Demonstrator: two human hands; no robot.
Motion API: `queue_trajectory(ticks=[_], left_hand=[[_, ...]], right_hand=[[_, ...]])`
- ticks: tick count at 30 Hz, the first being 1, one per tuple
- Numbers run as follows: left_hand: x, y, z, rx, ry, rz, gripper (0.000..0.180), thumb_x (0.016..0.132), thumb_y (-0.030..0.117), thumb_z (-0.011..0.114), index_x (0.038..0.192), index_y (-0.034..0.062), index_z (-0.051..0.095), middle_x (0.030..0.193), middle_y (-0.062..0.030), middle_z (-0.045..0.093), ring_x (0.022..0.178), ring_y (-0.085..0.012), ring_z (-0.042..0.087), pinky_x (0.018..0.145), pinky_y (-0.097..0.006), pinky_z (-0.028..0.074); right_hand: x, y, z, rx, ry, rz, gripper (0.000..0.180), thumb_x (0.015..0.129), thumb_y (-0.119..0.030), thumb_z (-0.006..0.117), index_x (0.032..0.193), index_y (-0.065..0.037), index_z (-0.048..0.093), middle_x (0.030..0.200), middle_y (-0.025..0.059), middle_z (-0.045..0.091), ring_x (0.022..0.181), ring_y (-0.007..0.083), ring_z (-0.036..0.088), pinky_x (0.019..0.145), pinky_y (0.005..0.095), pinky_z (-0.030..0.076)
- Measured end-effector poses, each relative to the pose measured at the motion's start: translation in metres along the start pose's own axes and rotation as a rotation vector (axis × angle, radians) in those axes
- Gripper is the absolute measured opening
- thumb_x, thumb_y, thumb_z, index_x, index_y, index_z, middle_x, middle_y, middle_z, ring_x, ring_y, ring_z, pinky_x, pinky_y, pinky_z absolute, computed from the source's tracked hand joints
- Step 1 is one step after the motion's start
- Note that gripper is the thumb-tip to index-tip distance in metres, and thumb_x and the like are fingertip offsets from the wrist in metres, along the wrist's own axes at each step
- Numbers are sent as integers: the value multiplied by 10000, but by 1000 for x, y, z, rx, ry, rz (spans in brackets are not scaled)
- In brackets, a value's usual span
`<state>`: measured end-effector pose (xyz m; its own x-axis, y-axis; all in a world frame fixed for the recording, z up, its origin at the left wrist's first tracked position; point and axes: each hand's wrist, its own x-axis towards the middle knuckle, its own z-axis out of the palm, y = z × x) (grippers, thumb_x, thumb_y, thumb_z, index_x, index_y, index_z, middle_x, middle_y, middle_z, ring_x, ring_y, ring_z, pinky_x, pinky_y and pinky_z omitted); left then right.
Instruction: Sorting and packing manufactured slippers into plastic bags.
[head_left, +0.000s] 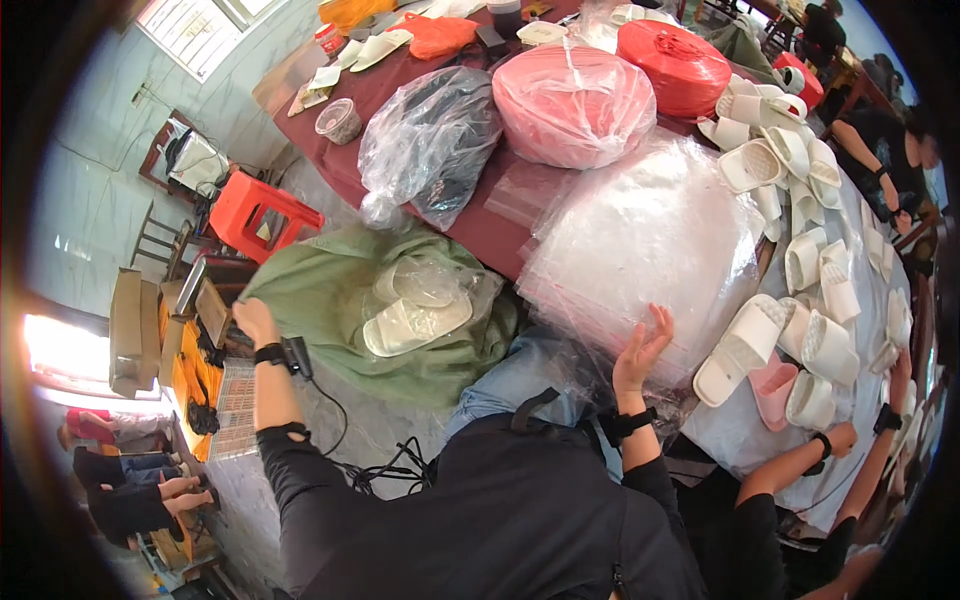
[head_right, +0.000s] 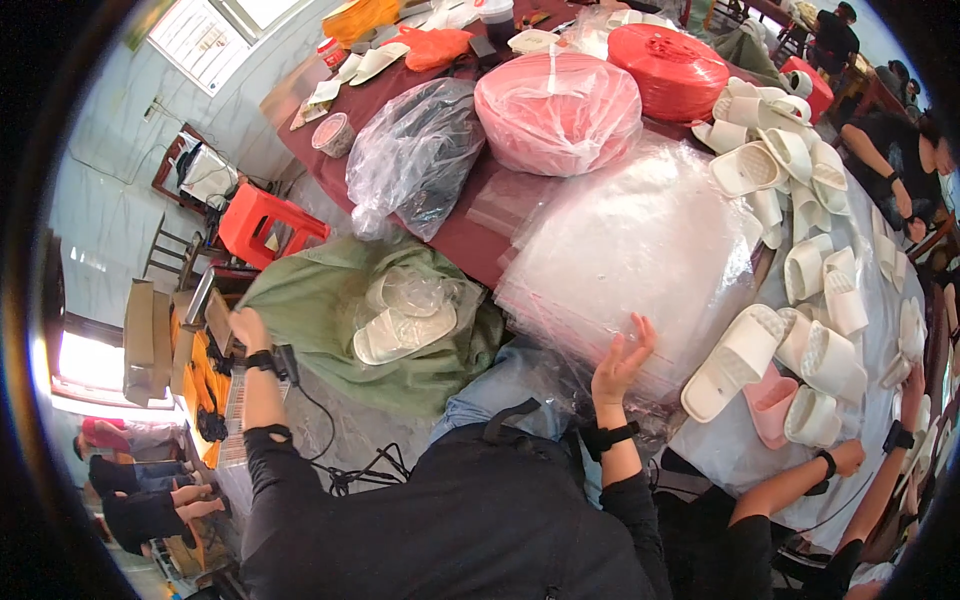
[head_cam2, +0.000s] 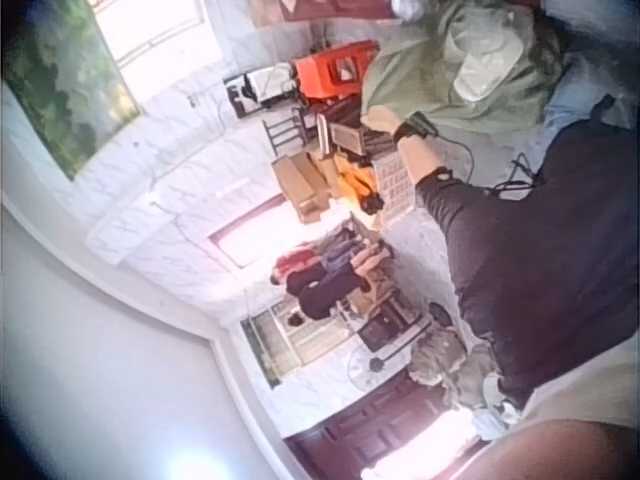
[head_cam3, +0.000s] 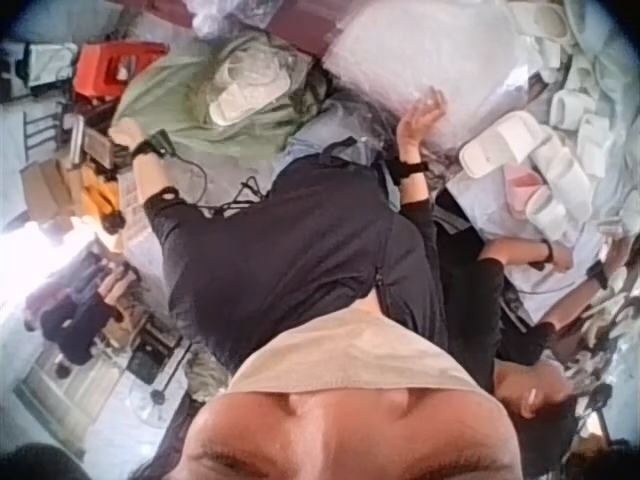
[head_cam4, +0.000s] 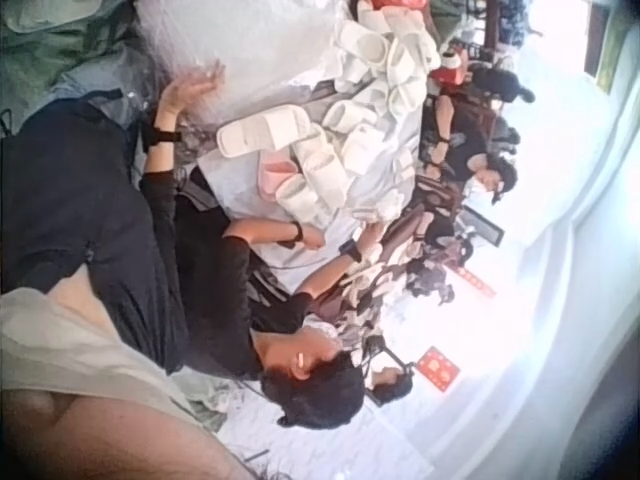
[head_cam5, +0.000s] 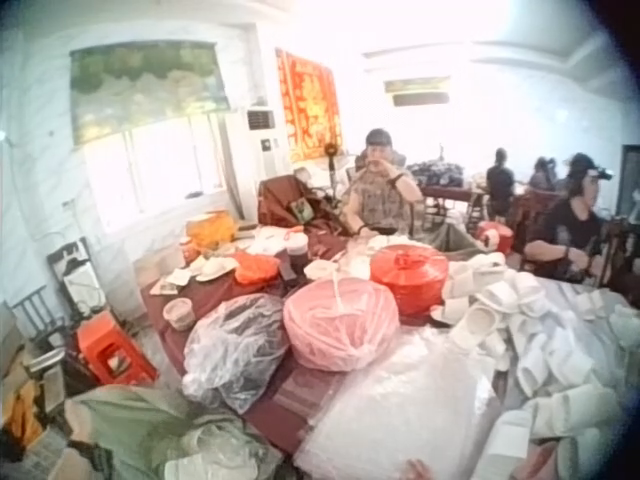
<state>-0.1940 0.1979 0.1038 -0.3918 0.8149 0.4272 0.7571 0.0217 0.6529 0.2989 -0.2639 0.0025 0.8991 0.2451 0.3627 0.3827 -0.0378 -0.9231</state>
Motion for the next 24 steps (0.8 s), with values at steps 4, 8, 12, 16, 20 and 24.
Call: queue_trajectory(ticks=[4,8,12,16,20,24], left_hand=[[-42,95,24,129,-203,50,405,843,271,419,899,-94,584,897,-334,596,850,-460,591,767,-497,448],[-81,104,26,238,-558,305,594,811,325,571,1262,-32,422,1112,-289,572,1036,-413,561,861,-452,440],[-220,172,47,21,-845,823,936,703,349,719,1420,53,196,1184,-265,543,1051,-435,537,871,-452,444],[-276,164,64,639,-1310,1147,882,691,379,743,1412,162,284,1218,-233,516,1030,-388,563,854,-429,465],[-265,127,99,643,-1286,1222,494,769,368,654,1171,107,533,977,-188,599,889,-363,595,761,-454,477],[-231,111,109,995,-1239,1183,336,814,209,602,1127,89,577,1054,-175,617,967,-320,603,796,-435,493]], right_hand=[[5,14,-18,-131,64,-54,451,929,-173,464,1312,15,319,1268,167,462,1226,280,394,1074,392,224],[0,6,-8,-42,31,20,455,928,-184,469,1307,24,325,1260,165,469,1217,304,406,1072,408,229],[-2,10,-16,-124,88,-22,457,919,-183,483,1299,25,337,1255,153,477,1212,310,418,1077,430,223],[-5,16,-14,-243,72,-90,463,904,-182,504,1292,17,350,1238,157,490,1216,314,423,1091,451,203],[-4,18,-12,-256,84,-112,450,897,-189,514,1277,2,366,1233,149,495,1221,319,419,1095,456,194],[-2,11,-9,-214,93,-100,417,894,-190,519,1256,-22,397,1224,127,499,1223,312,420,1093,472,194]])
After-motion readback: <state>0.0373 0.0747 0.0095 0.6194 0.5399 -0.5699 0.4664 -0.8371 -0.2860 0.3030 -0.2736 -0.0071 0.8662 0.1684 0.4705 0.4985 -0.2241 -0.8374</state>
